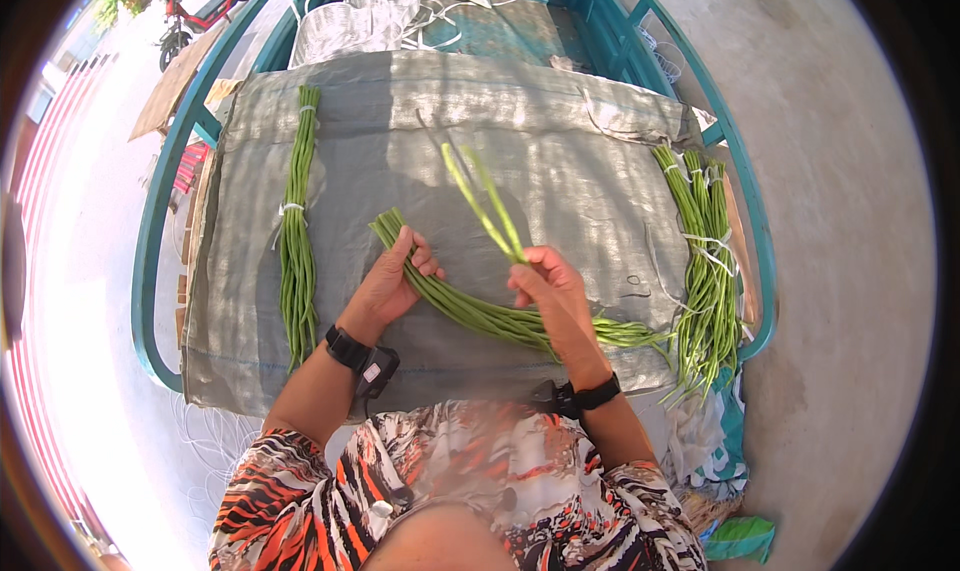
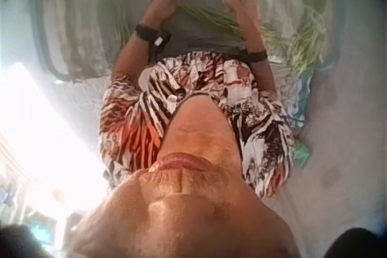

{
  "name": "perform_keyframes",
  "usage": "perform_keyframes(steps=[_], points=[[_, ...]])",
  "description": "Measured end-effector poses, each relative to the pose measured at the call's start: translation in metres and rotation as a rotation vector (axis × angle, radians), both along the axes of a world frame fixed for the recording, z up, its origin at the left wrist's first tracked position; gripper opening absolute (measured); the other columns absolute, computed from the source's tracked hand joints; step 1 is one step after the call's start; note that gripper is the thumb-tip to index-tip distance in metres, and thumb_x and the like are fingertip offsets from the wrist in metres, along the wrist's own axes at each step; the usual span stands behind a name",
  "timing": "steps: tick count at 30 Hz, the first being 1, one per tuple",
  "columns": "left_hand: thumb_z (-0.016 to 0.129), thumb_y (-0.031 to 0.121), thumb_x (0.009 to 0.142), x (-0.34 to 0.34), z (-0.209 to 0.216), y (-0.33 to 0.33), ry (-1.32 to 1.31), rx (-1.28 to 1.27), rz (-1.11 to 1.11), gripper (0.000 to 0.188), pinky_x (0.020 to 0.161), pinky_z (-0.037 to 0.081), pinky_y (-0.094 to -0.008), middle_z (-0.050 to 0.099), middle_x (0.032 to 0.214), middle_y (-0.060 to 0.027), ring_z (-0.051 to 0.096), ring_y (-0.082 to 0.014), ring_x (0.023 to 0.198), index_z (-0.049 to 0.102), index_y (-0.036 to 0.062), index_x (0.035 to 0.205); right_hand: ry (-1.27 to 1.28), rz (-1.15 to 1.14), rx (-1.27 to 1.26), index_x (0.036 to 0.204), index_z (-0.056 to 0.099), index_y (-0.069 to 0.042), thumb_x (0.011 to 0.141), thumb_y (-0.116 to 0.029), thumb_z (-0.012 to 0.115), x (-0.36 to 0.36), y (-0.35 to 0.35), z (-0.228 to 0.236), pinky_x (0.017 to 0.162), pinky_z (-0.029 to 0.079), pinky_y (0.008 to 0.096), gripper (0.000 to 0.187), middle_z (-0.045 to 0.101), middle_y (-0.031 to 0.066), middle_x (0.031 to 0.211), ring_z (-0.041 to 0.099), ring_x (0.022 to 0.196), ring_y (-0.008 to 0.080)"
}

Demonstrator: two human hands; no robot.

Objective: The person gathers long green beans into a bundle and ties it with a white plastic tie while working in the back of a truck.

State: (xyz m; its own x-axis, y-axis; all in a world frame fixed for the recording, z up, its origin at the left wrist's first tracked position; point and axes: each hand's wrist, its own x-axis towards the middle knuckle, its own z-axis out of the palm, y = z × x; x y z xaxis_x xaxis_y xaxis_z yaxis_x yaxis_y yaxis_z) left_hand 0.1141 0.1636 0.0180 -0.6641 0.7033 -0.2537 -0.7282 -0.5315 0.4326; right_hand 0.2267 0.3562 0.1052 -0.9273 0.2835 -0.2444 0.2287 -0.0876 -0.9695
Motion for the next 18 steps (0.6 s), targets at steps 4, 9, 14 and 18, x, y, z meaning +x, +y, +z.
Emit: perform_keyframes(steps=[4, 9, 14, 18], points=[[0.046, 0.041, 0.094, 0.002, 0.006, 0.001, -0.012, -0.028, 0.028, 0.031, 0.078, 0.046, -0.0349, 0.04, 0.069, 0.0027, 0.043, -0.0121, 0.066, 0.048, 0.0111, 0.09, -0.083, 0.123, -0.086, 0.098, 0.058, -0.003, 0.087, -0.013, 0.06, -0.002, -0.01, -0.018, 0.054, 0.04, 0.0179, 0.015, 0.059, -0.0003, 0.076, 0.049, 0.058, 0.0042], [0.052, 0.04, 0.092, 0.002, 0.001, -0.001, -0.032, 0.017, 0.033, 0.03, 0.076, 0.046, -0.0355, 0.043, 0.07, 0.0014, 0.046, -0.0137, 0.069, 0.051, 0.0107, 0.092, -0.159, 0.208, -0.003, 0.098, 0.057, -0.002, 0.086, -0.012, 0.061, -0.004, -0.018, -0.021, 0.052, 0.04, 0.018, 0.015, 0.06, 0.0, 0.077, 0.049, 0.057, 0.0038], [0.053, 0.039, 0.092, 0.002, 0.003, 0.0, -0.018, -0.061, 0.045, 0.03, 0.073, 0.048, -0.0351, 0.045, 0.073, 0.0002, 0.047, -0.014, 0.068, 0.052, 0.0096, 0.094, -0.15, 0.293, 0.098, 0.097, 0.055, -0.003, 0.088, -0.011, 0.06, -0.003, -0.025, -0.025, 0.052, 0.039, 0.0165, 0.013, 0.058, 0.0001, 0.076, 0.049, 0.058, 0.0032], [0.053, 0.039, 0.092, 0.001, 0.0, 0.0, -0.015, -0.053, 0.039, 0.03, 0.073, 0.048, -0.0351, 0.048, 0.076, -0.0002, 0.047, -0.0131, 0.066, 0.053, 0.0096, 0.093, -0.069, 0.227, 0.145, 0.095, 0.056, -0.003, 0.088, -0.012, 0.06, -0.001, -0.03, -0.039, 0.055, 0.041, 0.0186, 0.012, 0.058, -0.0011, 0.076, 0.05, 0.063, 0.0032]])
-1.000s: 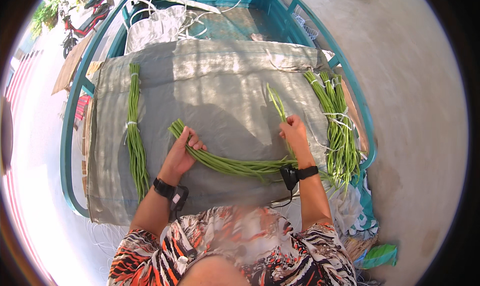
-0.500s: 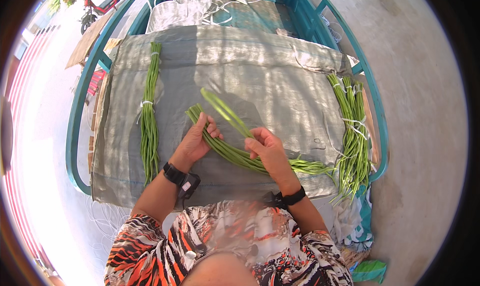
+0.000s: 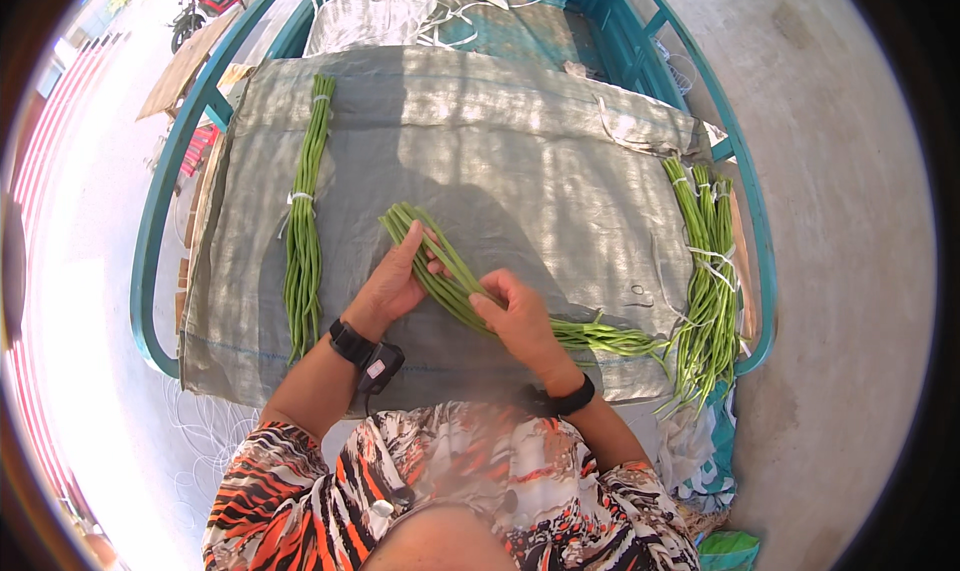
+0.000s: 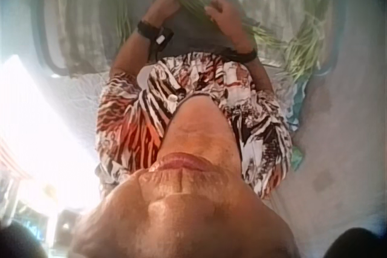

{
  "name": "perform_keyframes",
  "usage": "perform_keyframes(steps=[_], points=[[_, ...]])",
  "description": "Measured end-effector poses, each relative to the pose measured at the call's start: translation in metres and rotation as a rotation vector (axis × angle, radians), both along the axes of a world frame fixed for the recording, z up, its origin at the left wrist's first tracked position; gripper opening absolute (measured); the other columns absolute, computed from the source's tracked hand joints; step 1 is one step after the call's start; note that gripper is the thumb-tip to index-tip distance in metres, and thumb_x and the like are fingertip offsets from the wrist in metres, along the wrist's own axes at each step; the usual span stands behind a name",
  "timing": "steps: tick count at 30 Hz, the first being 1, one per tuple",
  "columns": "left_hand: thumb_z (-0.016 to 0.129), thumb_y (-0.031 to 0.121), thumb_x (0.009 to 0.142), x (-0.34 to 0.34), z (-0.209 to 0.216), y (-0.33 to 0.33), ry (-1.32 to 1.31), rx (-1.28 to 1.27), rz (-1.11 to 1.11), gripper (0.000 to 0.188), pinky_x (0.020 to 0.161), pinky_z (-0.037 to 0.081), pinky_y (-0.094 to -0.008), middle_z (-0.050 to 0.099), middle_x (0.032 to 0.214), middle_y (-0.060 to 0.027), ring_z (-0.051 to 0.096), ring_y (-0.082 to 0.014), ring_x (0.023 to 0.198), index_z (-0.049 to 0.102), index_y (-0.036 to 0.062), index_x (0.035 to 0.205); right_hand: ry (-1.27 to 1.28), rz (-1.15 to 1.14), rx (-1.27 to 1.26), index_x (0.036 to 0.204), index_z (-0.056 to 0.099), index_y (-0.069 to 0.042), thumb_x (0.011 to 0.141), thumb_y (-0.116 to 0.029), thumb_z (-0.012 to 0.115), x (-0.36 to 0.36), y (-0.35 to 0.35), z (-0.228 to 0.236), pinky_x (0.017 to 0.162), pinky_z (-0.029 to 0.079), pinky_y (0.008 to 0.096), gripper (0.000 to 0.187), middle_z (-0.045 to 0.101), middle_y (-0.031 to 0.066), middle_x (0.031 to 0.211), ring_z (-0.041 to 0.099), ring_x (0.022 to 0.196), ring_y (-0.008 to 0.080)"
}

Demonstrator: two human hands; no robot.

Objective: The person gathers long green beans into a bundle and ties it with a white plastic tie while working in the back of a truck.

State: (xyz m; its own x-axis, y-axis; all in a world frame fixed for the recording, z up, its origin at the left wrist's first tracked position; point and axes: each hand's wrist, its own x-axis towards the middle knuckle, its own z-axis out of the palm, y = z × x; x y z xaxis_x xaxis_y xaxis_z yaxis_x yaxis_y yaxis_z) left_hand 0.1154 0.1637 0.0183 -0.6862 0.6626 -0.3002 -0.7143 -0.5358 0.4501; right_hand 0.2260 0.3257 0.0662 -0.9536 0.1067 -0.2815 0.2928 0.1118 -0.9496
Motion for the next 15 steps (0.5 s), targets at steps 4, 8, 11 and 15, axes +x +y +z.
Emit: perform_keyframes(steps=[4, 8, 11, 15], points=[[0.053, 0.038, 0.093, 0.001, 0.012, 0.001, -0.02, -0.051, 0.021, 0.028, 0.073, 0.049, -0.0339, 0.051, 0.08, -0.0005, 0.048, -0.012, 0.066, 0.053, 0.01, 0.093, -0.036, -0.086, 0.05, 0.091, 0.057, -0.003, 0.086, -0.013, 0.062, -0.001, -0.001, 0.006, 0.059, 0.043, 0.0207, 0.012, 0.059, -0.0018, 0.076, 0.051, 0.067, 0.0039], [0.054, 0.037, 0.092, 0.0, 0.012, -0.001, -0.007, -0.039, 0.015, 0.027, 0.072, 0.049, -0.0333, 0.053, 0.083, -0.0011, 0.049, -0.0119, 0.067, 0.053, 0.0101, 0.091, 0.005, -0.052, 0.052, 0.09, 0.058, -0.003, 0.086, -0.013, 0.062, 0.001, -0.001, 0.003, 0.062, 0.043, 0.0202, 0.012, 0.059, -0.002, 0.076, 0.052, 0.069, 0.0038], [0.054, 0.035, 0.093, 0.0, 0.004, -0.001, -0.004, -0.023, 0.005, 0.025, 0.072, 0.049, -0.033, 0.054, 0.084, -0.0018, 0.049, -0.0117, 0.067, 0.052, 0.0101, 0.091, 0.076, -0.026, 0.129, 0.092, 0.057, -0.004, 0.087, -0.011, 0.062, 0.003, -0.002, -0.001, 0.059, 0.041, 0.0181, 0.009, 0.057, -0.0045, 0.076, 0.051, 0.067, 0.0021], [0.054, 0.033, 0.093, -0.001, 0.002, 0.0, -0.014, 0.006, -0.004, 0.023, 0.072, 0.048, -0.0318, 0.054, 0.084, -0.0019, 0.049, -0.0126, 0.07, 0.053, 0.0105, 0.09, 0.065, -0.134, 0.007, 0.09, 0.058, -0.003, 0.086, -0.009, 0.063, 0.001, -0.006, 0.003, 0.062, 0.042, 0.0184, 0.009, 0.057, -0.0041, 0.076, 0.05, 0.069, 0.002]])
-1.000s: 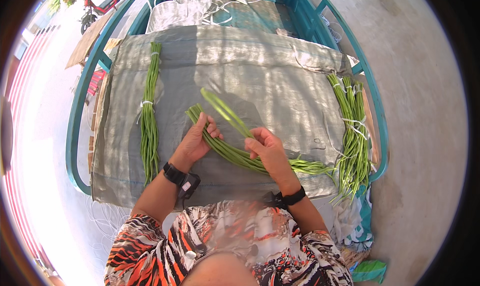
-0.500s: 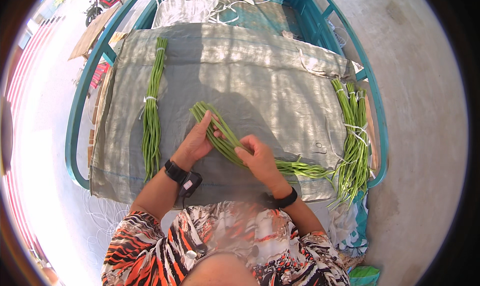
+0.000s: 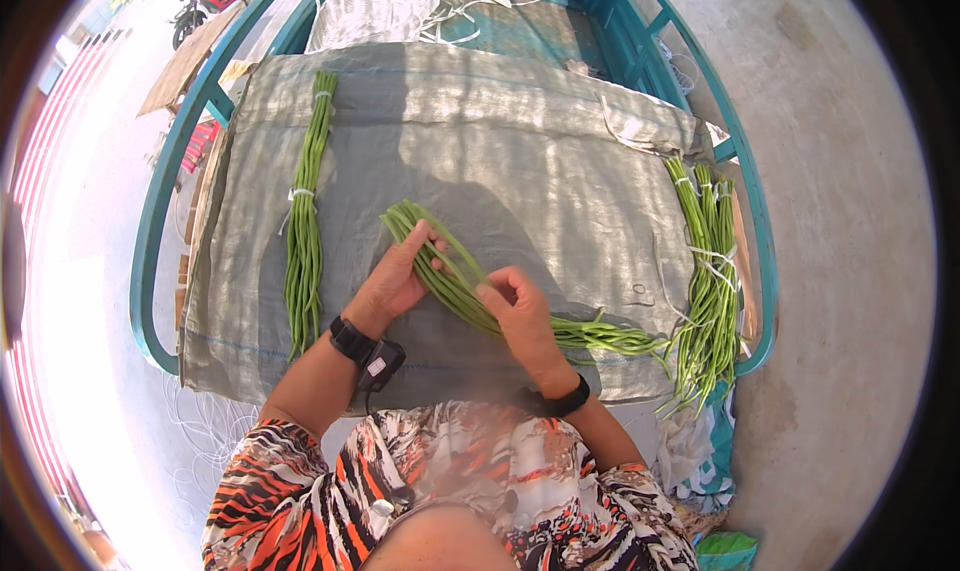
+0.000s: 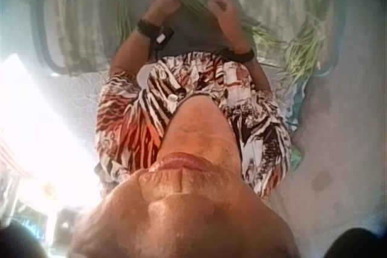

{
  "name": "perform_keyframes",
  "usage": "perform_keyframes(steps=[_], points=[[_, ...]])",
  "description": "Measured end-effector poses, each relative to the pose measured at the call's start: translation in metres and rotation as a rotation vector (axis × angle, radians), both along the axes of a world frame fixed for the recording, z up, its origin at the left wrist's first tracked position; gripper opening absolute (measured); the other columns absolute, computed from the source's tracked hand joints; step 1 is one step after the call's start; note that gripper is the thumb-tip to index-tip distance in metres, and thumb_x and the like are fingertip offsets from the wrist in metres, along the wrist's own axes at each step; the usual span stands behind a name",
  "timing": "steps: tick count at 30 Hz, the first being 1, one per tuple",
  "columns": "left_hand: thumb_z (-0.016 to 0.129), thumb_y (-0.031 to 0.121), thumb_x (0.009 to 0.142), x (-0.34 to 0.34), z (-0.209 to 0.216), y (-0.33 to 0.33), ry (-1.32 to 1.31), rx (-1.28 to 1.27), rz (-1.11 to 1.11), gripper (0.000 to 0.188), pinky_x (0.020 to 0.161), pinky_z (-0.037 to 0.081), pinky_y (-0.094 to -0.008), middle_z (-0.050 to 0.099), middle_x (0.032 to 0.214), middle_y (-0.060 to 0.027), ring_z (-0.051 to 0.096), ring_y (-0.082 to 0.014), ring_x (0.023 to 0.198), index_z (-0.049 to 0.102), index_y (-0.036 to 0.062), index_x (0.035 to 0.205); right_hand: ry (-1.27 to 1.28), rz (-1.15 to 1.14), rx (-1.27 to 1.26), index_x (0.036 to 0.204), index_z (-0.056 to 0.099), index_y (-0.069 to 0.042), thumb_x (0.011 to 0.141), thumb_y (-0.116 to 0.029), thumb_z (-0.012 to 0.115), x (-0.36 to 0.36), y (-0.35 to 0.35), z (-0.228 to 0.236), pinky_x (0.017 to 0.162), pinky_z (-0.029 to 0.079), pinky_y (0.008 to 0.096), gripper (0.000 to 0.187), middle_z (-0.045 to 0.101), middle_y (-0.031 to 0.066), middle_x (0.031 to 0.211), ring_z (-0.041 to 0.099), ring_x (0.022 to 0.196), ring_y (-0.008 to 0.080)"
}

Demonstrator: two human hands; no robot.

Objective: The person gathers long green beans into a bundle and ties it with a white plastic tie while working in the back of a truck.

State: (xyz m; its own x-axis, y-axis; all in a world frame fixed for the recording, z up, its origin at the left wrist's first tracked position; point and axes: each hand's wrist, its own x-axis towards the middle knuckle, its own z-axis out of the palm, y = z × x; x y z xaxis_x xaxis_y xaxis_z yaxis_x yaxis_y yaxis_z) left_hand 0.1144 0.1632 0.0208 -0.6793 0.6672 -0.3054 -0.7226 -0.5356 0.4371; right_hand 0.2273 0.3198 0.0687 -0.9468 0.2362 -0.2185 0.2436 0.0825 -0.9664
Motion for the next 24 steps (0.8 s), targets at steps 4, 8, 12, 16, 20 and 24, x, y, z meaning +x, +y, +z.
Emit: perform_keyframes(steps=[4, 8, 12, 16, 20, 24], points=[[0.05, 0.033, 0.095, -0.001, -0.002, -0.002, 0.054, 0.0, -0.019, 0.023, 0.075, 0.048, -0.0315, 0.056, 0.087, -0.0033, 0.053, -0.0148, 0.08, 0.054, 0.0099, 0.091, 0.118, -0.148, -0.08, 0.087, 0.058, -0.004, 0.087, -0.009, 0.062, -0.002, -0.002, 0.002, 0.063, 0.041, 0.0186, 0.007, 0.055, -0.0046, 0.075, 0.048, 0.069, 0.0014], [0.048, 0.034, 0.095, 0.0, -0.003, -0.003, 0.126, -0.018, -0.025, 0.025, 0.08, 0.048, -0.0335, 0.058, 0.094, -0.0047, 0.056, -0.0187, 0.094, 0.054, 0.0094, 0.094, 0.177, -0.124, -0.018, 0.087, 0.057, -0.004, 0.086, -0.009, 0.063, -0.002, 0.002, -0.004, 0.062, 0.041, 0.0188, 0.008, 0.054, -0.0046, 0.076, 0.048, 0.069, 0.0014], [0.046, 0.039, 0.095, 0.001, -0.003, -0.003, 0.143, 0.027, -0.044, 0.034, 0.089, 0.048, -0.0392, 0.058, 0.111, -0.0089, 0.055, -0.0245, 0.107, 0.054, 0.0074, 0.105, 0.196, -0.035, 0.149, 0.087, 0.058, -0.003, 0.083, -0.006, 0.065, -0.001, -0.001, -0.004, 0.064, 0.043, 0.0221, 0.009, 0.054, 0.0001, 0.08, 0.051, 0.07, 0.0063], [0.045, 0.04, 0.095, 0.002, 0.004, -0.003, 0.11, -0.012, -0.038, 0.04, 0.093, 0.046, -0.0433, 0.055, 0.12, -0.0119, 0.053, -0.0274, 0.111, 0.052, 0.0062, 0.114, 0.21, 0.024, 0.291, 0.087, 0.058, -0.001, 0.08, -0.004, 0.066, -0.003, -0.003, -0.007, 0.066, 0.045, 0.026, 0.011, 0.054, 0.0052, 0.083, 0.055, 0.072, 0.0129], [0.046, 0.038, 0.095, 0.002, 0.007, -0.004, 0.118, 0.005, -0.032, 0.034, 0.091, 0.046, -0.0422, 0.055, 0.119, -0.0128, 0.053, -0.0292, 0.11, 0.052, 0.0077, 0.11, 0.203, 0.026, 0.306, 0.087, 0.059, -0.001, 0.079, -0.004, 0.066, -0.004, -0.005, -0.006, 0.066, 0.046, 0.0268, 0.011, 0.054, 0.0065, 0.082, 0.055, 0.073, 0.015], [0.046, 0.038, 0.095, 0.004, 0.009, -0.002, 0.1, 0.036, 0.0, 0.035, 0.092, 0.046, -0.042, 0.056, 0.116, -0.0121, 0.053, -0.0291, 0.11, 0.049, 0.0085, 0.115, 0.258, 0.092, 0.51, 0.086, 0.059, -0.002, 0.079, -0.005, 0.066, -0.006, -0.004, -0.008, 0.065, 0.045, 0.0283, 0.011, 0.055, 0.0078, 0.082, 0.056, 0.073, 0.0177]])
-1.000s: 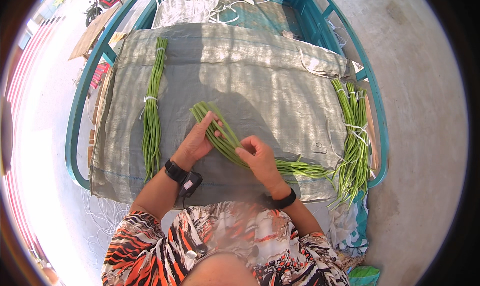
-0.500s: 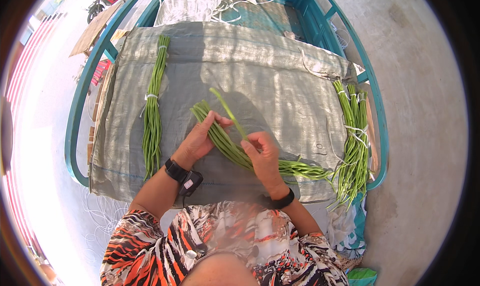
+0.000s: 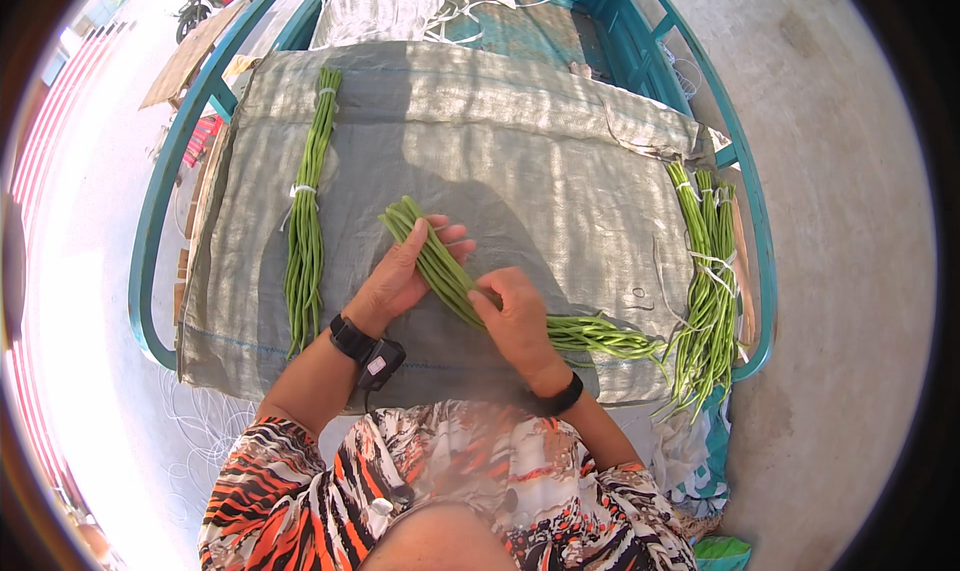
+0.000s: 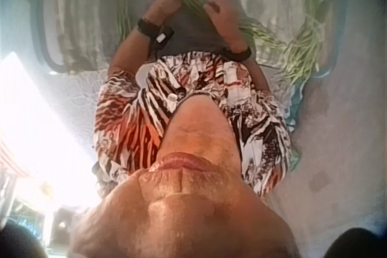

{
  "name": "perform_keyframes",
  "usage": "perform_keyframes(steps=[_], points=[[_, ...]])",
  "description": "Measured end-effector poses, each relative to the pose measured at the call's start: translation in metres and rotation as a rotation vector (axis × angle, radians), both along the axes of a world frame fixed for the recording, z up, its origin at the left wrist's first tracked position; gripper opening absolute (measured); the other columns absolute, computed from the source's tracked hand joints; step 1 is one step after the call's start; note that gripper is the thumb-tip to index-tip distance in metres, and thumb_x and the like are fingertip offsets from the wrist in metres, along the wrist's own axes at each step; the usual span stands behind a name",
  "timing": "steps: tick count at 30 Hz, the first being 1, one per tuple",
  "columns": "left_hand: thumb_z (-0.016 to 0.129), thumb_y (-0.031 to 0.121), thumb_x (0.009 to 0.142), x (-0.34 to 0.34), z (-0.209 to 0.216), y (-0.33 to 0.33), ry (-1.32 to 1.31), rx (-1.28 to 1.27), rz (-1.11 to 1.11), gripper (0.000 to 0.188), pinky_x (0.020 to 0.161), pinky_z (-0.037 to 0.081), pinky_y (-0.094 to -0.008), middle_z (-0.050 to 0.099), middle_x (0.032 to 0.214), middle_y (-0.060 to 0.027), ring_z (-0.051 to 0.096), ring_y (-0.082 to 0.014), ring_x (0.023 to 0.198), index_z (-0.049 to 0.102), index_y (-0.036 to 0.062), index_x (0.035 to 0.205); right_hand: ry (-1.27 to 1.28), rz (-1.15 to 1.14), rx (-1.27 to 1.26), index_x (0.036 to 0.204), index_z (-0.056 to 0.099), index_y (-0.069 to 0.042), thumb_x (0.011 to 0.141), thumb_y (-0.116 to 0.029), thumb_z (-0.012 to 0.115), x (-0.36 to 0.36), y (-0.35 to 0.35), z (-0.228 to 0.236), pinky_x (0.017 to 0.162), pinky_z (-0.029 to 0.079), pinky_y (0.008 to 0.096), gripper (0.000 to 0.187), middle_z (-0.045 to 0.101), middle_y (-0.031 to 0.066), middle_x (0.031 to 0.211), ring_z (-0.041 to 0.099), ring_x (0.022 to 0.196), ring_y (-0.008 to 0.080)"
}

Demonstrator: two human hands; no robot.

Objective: The person gathers long green beans into a bundle and ties it with a white plastic tie while working in the back of a truck.

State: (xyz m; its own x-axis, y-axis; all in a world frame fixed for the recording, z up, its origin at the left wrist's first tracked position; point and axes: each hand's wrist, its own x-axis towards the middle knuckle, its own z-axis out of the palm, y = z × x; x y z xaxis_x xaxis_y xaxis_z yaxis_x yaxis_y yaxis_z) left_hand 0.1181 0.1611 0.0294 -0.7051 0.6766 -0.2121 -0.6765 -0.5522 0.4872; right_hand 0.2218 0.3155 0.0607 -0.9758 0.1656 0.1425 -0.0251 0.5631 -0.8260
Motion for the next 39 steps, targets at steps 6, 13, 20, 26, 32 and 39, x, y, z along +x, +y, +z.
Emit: perform_keyframes(steps=[6, 13, 20, 26, 32, 39], points=[[0.047, 0.038, 0.095, -0.002, -0.01, -0.002, 0.004, 0.034, -0.036, 0.028, 0.092, 0.045, -0.042, 0.057, 0.088, -0.0019, 0.056, -0.0211, 0.092, 0.051, 0.0113, 0.103, -0.006, 0.038, 0.167, 0.088, 0.059, -0.002, 0.077, -0.007, 0.068, 0.0, -0.001, -0.002, 0.067, 0.046, 0.0305, 0.015, 0.056, 0.0112, 0.085, 0.057, 0.075, 0.0233], [0.052, 0.04, 0.093, -0.006, -0.009, -0.004, -0.115, 0.112, 0.003, 0.028, 0.083, 0.044, -0.0354, 0.04, 0.066, 0.0035, 0.044, -0.0125, 0.064, 0.046, 0.0153, 0.08, 0.081, 0.125, 0.431, 0.106, 0.055, -0.006, 0.069, -0.02, 0.071, 0.009, -0.007, 0.016, 0.075, 0.046, 0.0395, 0.043, 0.059, 0.0102, 0.095, 0.057, 0.087, 0.0302], [0.047, 0.043, 0.093, -0.005, -0.002, 0.001, -0.131, 0.217, 0.047, 0.03, 0.082, 0.045, -0.0332, 0.038, 0.063, 0.0053, 0.044, -0.0101, 0.063, 0.047, 0.015, 0.08, -0.065, 0.046, 0.523, 0.102, 0.055, -0.008, 0.066, -0.019, 0.07, 0.029, 0.024, 0.007, 0.071, 0.047, 0.0413, 0.04, 0.06, 0.0099, 0.09, 0.058, 0.082, 0.0315], [0.044, 0.041, 0.094, -0.004, -0.008, 0.003, -0.093, 0.268, 0.057, 0.029, 0.085, 0.043, -0.0332, 0.038, 0.064, 0.0044, 0.044, -0.0104, 0.064, 0.047, 0.014, 0.083, -0.107, 0.044, 0.603, 0.094, 0.053, -0.008, 0.066, -0.016, 0.069, 0.048, 0.033, 0.011, 0.067, 0.047, 0.0426, 0.033, 0.059, 0.0117, 0.085, 0.059, 0.078, 0.0323], [0.041, 0.041, 0.096, -0.003, -0.011, 0.003, -0.1, 0.294, 0.052, 0.03, 0.087, 0.042, -0.0344, 0.041, 0.066, 0.0032, 0.045, -0.0114, 0.066, 0.046, 0.0137, 0.083, -0.315, 0.024, 0.627, 0.096, 0.055, -0.009, 0.068, -0.017, 0.067, 0.07, 0.069, 0.025, 0.064, 0.049, 0.0416, 0.032, 0.061, 0.0125, 0.081, 0.061, 0.075, 0.0323], [0.043, 0.04, 0.096, -0.005, -0.01, -0.001, -0.086, 0.177, 0.046, 0.03, 0.086, 0.044, -0.0352, 0.041, 0.067, 0.0027, 0.046, -0.0122, 0.067, 0.046, 0.0129, 0.084, -0.283, -0.213, 0.881, 0.088, 0.056, -0.009, 0.067, -0.011, 0.068, 0.115, 0.14, 0.027, 0.061, 0.048, 0.0397, 0.024, 0.062, 0.0105, 0.078, 0.062, 0.07, 0.0295]])
